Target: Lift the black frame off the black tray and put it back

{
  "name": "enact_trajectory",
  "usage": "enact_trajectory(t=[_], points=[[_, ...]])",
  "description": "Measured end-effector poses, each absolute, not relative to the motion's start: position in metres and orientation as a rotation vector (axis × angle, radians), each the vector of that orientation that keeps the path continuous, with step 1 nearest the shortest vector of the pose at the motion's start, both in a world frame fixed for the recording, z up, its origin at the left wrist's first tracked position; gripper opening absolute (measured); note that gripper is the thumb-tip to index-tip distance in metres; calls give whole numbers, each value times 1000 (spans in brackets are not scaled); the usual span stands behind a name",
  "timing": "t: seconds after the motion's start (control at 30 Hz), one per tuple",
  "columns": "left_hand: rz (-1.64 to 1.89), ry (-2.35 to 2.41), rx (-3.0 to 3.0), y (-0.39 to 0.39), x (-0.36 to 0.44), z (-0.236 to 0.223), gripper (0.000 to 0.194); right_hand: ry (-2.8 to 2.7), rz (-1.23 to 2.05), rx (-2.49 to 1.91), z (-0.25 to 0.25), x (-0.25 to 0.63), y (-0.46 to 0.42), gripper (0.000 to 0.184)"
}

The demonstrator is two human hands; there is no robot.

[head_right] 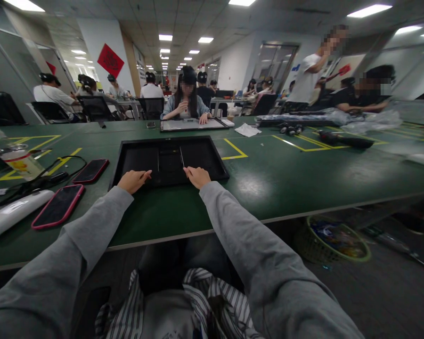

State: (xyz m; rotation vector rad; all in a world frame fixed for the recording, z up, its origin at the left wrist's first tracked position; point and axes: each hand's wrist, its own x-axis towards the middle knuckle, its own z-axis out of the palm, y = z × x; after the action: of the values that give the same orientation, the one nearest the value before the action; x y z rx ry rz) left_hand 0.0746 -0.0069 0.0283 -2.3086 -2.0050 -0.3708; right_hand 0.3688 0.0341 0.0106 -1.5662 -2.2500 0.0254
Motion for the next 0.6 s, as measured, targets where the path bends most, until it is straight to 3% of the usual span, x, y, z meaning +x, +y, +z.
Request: enact_trajectory(t=[0.23,0.33,0.43,0.6], points=[[-674,-1986,-1927,-19,25,31,47,-1942,-243,-1523,9,417,44,35],[-756,-2137,-1637,-17,-5,26,53,-1704,-239,-1665,1,448,58,48],[-684,-2331,-1615,-14,-19,20,63,-1608,15,-1819,-8,467,67,56],[-535,-2416,-1702,-11,-20,15,52,-1558,169,-1809,-14,470,73,53]])
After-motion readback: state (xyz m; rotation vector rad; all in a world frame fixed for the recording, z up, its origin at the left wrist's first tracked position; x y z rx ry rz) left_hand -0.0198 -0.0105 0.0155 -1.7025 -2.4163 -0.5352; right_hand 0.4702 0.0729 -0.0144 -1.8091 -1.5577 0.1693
